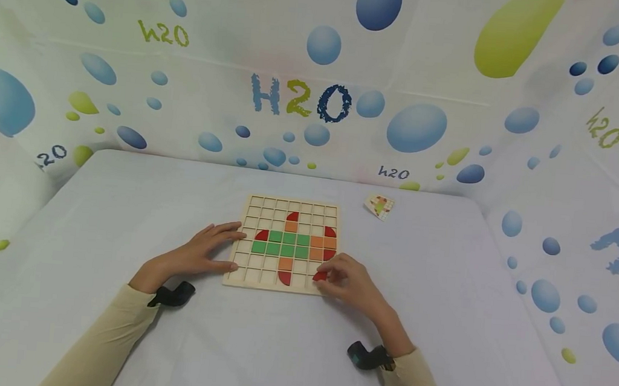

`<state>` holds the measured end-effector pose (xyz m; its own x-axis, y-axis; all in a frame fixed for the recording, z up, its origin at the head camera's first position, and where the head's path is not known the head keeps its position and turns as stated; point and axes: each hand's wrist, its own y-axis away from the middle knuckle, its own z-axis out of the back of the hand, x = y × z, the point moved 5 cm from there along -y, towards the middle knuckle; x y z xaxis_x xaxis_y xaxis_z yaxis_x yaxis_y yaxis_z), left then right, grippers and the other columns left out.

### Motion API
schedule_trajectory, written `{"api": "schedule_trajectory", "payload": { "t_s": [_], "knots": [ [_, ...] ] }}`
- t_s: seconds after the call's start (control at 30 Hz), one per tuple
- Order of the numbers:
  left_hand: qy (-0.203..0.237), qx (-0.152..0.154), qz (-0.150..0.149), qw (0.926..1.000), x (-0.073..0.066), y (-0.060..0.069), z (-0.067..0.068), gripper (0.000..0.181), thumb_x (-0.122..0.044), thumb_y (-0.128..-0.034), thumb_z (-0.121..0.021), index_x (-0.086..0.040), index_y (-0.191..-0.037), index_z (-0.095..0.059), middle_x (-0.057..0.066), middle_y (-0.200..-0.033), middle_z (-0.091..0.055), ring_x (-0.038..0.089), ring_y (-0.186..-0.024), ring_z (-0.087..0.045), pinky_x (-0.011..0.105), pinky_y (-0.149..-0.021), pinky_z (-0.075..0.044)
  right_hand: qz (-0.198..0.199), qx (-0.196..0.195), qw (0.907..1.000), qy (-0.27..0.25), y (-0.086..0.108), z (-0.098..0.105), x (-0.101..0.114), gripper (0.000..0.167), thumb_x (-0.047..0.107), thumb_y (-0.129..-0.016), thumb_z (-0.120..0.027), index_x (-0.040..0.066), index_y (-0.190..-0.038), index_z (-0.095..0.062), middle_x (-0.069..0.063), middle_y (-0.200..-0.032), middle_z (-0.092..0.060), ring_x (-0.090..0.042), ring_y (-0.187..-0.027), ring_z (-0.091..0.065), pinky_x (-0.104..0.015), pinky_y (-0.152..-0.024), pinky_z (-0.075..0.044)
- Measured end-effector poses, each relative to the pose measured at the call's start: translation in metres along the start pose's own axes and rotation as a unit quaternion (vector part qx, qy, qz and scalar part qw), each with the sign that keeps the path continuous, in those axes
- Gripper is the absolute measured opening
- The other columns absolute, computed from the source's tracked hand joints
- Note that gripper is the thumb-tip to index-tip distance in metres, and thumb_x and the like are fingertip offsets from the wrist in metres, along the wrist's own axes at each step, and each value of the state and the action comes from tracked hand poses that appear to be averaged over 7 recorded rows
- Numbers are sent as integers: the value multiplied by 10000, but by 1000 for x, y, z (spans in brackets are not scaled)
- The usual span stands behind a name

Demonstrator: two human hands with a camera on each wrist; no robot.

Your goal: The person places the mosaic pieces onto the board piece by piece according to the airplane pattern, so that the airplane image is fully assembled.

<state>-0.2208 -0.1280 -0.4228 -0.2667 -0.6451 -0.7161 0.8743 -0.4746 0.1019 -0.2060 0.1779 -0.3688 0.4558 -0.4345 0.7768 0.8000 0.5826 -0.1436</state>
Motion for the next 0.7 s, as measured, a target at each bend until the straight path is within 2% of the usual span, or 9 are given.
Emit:
{"api": "schedule_trajectory", "payload": {
  "t_s": [0.17,0.4,0.7],
  "knots": [
    [7,19,13,10000,0,-1,0,664,-339,-868,-741,-70,-1416,-479,177,-1569,-279,390,-1445,-245,565,-1190,-41,-267,116,9996,-2,-5,-10,-19,256,-57,-787,-769,-23,-1027,-687,-143,-876,-602,-297,-747,-560,-303,-624,-509],
    [9,44,40,10000,-2,-1,3,668,-325,-867,-741,-63,-1419,-473,183,-1571,-272,391,-1448,-235,561,-1192,-38,258,168,9994,-169,-18,-17,-21,215,15,-818,-772,14,-1022,-701,-87,-872,-615,-228,-726,-567,-268,-604,-506],
    [28,58,-1,10000,-1,-2,1,659,-315,-872,-737,-58,-1418,-474,181,-1570,-276,400,-1446,-237,573,-1190,-34,439,235,9983,-289,-30,-30,-20,192,27,-833,-760,15,-1018,-715,-73,-890,-629,-189,-727,-587,-258,-629,-534]
  ]
}}
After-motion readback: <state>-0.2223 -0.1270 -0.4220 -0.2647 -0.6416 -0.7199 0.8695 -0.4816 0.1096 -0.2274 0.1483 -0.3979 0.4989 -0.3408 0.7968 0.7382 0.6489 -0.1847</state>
